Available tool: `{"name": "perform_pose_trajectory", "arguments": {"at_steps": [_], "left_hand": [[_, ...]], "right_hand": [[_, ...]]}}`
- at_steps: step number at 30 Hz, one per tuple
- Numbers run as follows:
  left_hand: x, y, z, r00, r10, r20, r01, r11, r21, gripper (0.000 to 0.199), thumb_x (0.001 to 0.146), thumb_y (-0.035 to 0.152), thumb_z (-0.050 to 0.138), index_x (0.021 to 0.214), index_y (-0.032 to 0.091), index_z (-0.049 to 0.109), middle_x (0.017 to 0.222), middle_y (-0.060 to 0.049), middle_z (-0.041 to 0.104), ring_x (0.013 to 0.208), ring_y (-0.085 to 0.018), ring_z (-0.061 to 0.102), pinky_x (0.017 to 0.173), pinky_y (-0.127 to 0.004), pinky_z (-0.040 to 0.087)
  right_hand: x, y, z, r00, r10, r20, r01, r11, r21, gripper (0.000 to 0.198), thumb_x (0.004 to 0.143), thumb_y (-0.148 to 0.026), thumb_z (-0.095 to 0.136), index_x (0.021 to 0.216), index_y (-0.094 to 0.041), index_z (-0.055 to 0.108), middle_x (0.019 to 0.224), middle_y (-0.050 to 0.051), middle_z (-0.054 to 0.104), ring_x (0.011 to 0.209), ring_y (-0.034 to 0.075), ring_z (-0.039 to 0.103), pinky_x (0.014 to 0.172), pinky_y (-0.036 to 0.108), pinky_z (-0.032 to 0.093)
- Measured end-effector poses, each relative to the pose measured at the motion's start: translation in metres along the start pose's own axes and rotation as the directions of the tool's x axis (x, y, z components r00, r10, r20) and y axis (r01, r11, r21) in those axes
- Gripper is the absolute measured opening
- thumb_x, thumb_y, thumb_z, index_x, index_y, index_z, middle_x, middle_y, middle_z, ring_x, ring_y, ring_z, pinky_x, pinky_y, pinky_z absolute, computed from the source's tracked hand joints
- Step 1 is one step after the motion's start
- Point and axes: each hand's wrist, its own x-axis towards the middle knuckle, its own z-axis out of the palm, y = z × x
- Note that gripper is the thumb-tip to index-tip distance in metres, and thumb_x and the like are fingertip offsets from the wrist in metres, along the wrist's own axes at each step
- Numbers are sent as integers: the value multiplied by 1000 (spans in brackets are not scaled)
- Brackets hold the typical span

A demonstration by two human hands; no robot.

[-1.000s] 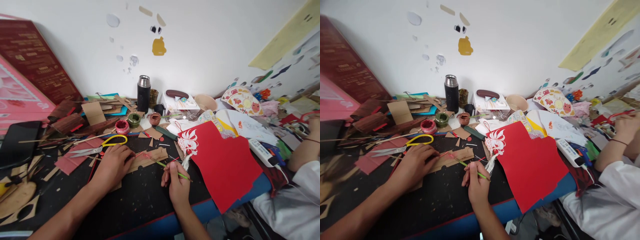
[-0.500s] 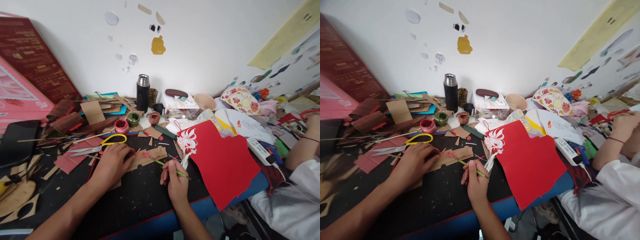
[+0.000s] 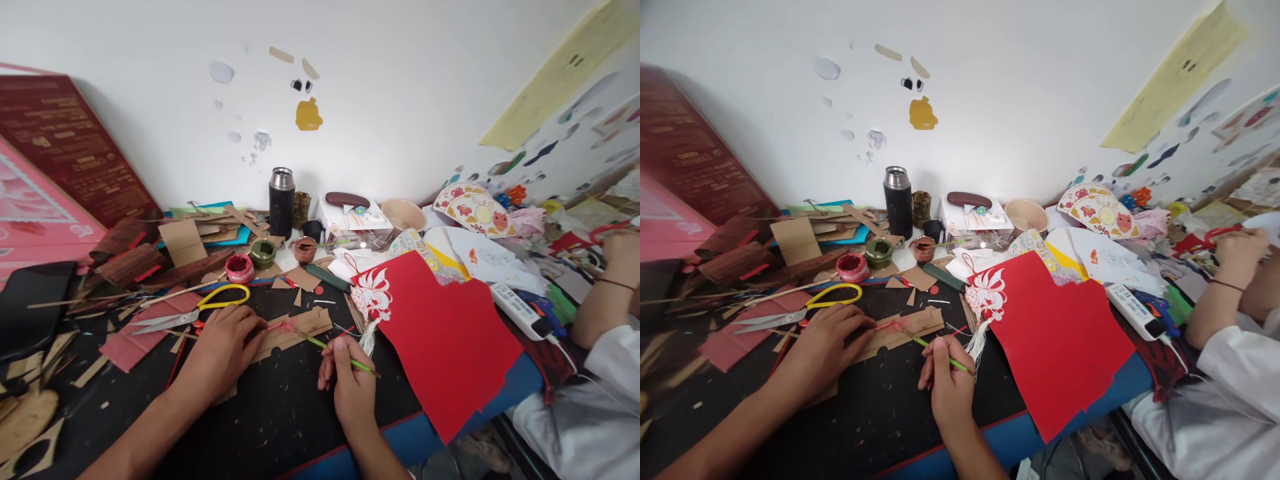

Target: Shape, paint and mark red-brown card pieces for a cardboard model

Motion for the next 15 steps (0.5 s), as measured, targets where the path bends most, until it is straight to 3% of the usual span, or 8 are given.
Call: {"name": "perform_pose_trajectory", "arguments": {"at_steps": [9,15], "left_hand": [[0,1,-1,1000,-14,24,14,1000,-8,20,105,31,59,97,24,76,97,-7,77,95,-30,70,89,-46,51],[0,1,-1,1000,-2,20,2,1000,-2,27,106,34,57,95,25,79,97,-7,77,94,-29,70,89,-45,52]], "right_hand": [[0,-3,0,1000,18,17,-18,1000,3,59,101,-74,64,77,-20,65,47,-5,51,36,13,54,39,22,37],[1,-7,0,1000,15,15,-15,1000,-14,60,100,-76,64,77,-20,65,47,-5,52,37,13,55,40,22,37]]}}
